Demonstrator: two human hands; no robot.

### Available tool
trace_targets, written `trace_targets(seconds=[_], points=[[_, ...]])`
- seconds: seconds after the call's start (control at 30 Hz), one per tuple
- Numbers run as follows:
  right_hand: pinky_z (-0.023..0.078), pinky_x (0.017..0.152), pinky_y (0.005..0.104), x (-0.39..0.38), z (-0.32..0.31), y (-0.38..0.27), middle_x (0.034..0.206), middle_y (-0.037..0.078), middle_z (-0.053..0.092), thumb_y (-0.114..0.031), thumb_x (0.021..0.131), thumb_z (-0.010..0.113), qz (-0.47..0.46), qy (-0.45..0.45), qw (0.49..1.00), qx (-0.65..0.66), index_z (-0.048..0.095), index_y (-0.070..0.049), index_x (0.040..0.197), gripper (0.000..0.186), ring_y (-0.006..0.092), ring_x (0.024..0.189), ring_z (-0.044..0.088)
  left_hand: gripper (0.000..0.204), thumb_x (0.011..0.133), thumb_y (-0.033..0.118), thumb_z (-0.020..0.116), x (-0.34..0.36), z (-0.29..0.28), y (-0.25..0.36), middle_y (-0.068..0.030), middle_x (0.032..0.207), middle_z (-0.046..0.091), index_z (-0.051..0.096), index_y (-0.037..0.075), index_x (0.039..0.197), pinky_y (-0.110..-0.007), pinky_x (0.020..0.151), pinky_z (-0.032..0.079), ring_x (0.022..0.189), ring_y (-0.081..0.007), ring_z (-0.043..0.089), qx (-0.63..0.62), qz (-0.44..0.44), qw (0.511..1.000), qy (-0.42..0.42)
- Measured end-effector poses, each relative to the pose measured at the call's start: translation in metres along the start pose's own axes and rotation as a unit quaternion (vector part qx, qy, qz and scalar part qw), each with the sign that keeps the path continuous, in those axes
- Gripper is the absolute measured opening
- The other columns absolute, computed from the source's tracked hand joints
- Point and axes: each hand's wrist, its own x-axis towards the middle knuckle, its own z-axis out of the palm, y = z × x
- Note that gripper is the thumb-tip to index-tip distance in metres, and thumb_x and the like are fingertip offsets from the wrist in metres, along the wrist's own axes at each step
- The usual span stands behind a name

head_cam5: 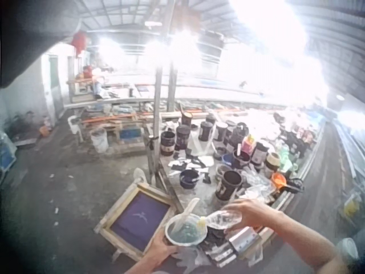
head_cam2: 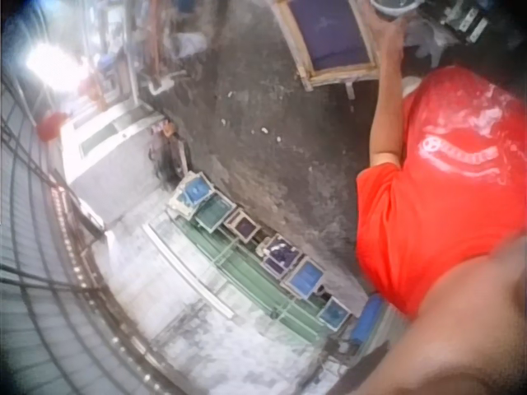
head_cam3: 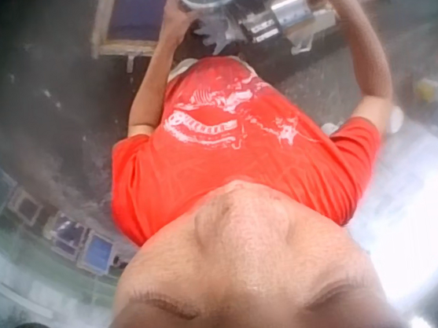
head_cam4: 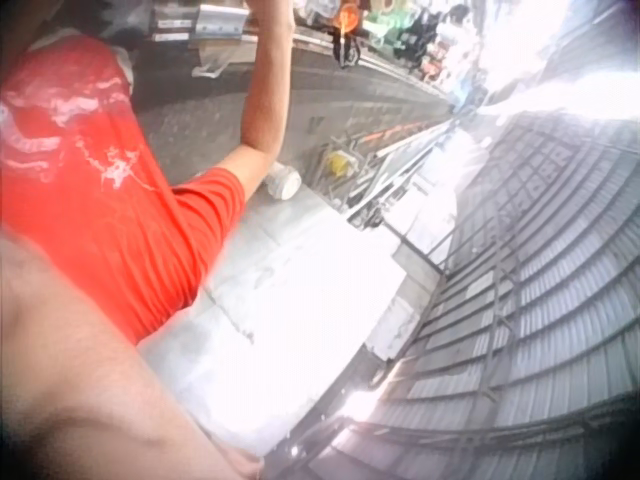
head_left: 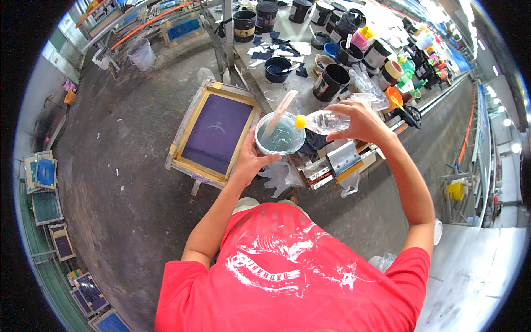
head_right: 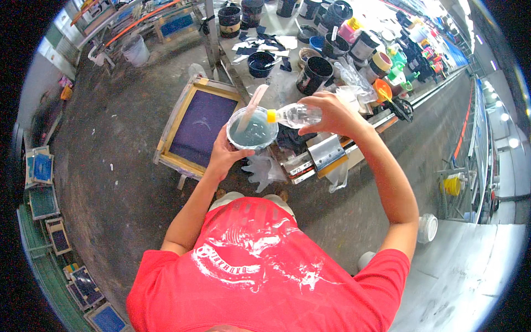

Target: The person mixes a light-colored paste in a small container, then carries a screen-printing frame to a conveyor. They use a squeegee to pull the paste across the screen, depositing it onto blue fabric pieces below.

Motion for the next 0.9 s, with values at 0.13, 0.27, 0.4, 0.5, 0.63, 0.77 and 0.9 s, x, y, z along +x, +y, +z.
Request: trace_targets(seconds=[0.13, 0.27, 0.4, 0.5, 0.63, 0.77, 0.9], points=[[0.051, 0.098, 0.0383, 0.002, 0.051, 0.057, 0.119, 0.015, 0.067, -0.047, 0.072, 0.09, 0.034, 0.13, 0.982, 0.13, 0.067, -0.004, 0.129, 0.076, 0.0281, 0.112, 0.065, 0.103, 0.066, -0.004, 0.09, 0.001, -0.004, 0.0, -0.0082, 0.142, 0.053, 0.035, 0.004, 0.152, -0.035, 0.108, 0.049, 0.129, -0.0191, 0.054, -0.006, 0.006, 1.0, 0.011], [0.051, 0.096, 0.0375, 0.042, 0.107, 0.107, 0.117, 0.016, 0.071, -0.048, 0.072, 0.09, 0.191, 0.25, 0.921, 0.231, 0.066, -0.002, 0.126, 0.076, 0.0254, 0.109, 0.067, 0.103, 0.065, -0.005, 0.09, -0.004, -0.013, 0.009, -0.0082, 0.144, 0.052, 0.036, 0.005, 0.153, -0.036, 0.109, 0.047, 0.131, -0.0206, 0.054, 0.003, 0.013, 1.0, 0.019], [0.052, 0.095, 0.0403, 0.044, 0.172, 0.175, 0.118, 0.02, 0.07, -0.046, 0.074, 0.089, 0.326, 0.339, 0.853, 0.227, 0.06, 0.0, 0.128, 0.077, 0.0294, 0.111, 0.067, 0.096, 0.067, -0.007, 0.087, -0.011, -0.006, 0.003, -0.0082, 0.141, 0.055, 0.04, 0.005, 0.15, -0.037, 0.111, 0.045, 0.132, -0.0218, 0.054, 0.048, 0.011, 0.999, 0.011], [0.049, 0.101, 0.0432, 0.057, 0.206, 0.174, 0.124, 0.023, 0.066, -0.048, 0.072, 0.09, 0.316, 0.39, 0.844, 0.191, 0.053, 0.002, 0.136, 0.09, 0.0353, 0.116, 0.064, 0.095, 0.064, -0.007, 0.088, -0.015, -0.007, -0.002, -0.0078, 0.141, 0.057, 0.043, 0.005, 0.147, -0.039, 0.111, 0.046, 0.132, -0.0224, 0.055, 0.052, 0.02, 0.998, 0.01], [0.044, 0.106, 0.0468, 0.061, 0.199, 0.159, 0.13, 0.025, 0.061, -0.047, 0.07, 0.091, 0.313, 0.49, 0.795, 0.172, 0.046, 0.004, 0.141, 0.098, 0.0397, 0.121, 0.058, 0.097, 0.062, -0.008, 0.088, -0.022, -0.007, -0.008, -0.0077, 0.143, 0.056, 0.044, 0.005, 0.147, -0.04, 0.111, 0.047, 0.131, -0.0235, 0.056, -0.014, -0.006, 1.0, 0.011], [0.047, 0.087, 0.0398, 0.061, 0.182, 0.071, 0.103, 0.014, 0.061, -0.041, 0.082, 0.084, 0.323, 0.538, 0.743, 0.233, 0.056, 0.001, 0.128, 0.068, 0.0262, 0.094, 0.058, 0.098, 0.062, -0.011, 0.086, -0.033, -0.014, -0.002, -0.0077, 0.143, 0.056, 0.043, 0.006, 0.148, -0.04, 0.111, 0.047, 0.131, -0.0236, 0.056, 0.0, -0.024, 0.999, 0.033], [0.048, 0.092, 0.0349, 0.037, 0.15, 0.017, 0.106, 0.011, 0.066, -0.028, 0.105, 0.056, 0.091, 0.266, 0.841, 0.462, 0.067, -0.005, 0.128, 0.034, 0.0202, 0.102, 0.061, 0.101, 0.061, -0.012, 0.087, -0.035, -0.002, -0.013, -0.0067, 0.144, 0.053, 0.041, 0.007, 0.149, -0.04, 0.111, 0.047, 0.132, -0.0233, 0.055, -0.028, -0.092, 0.995, -0.015]])
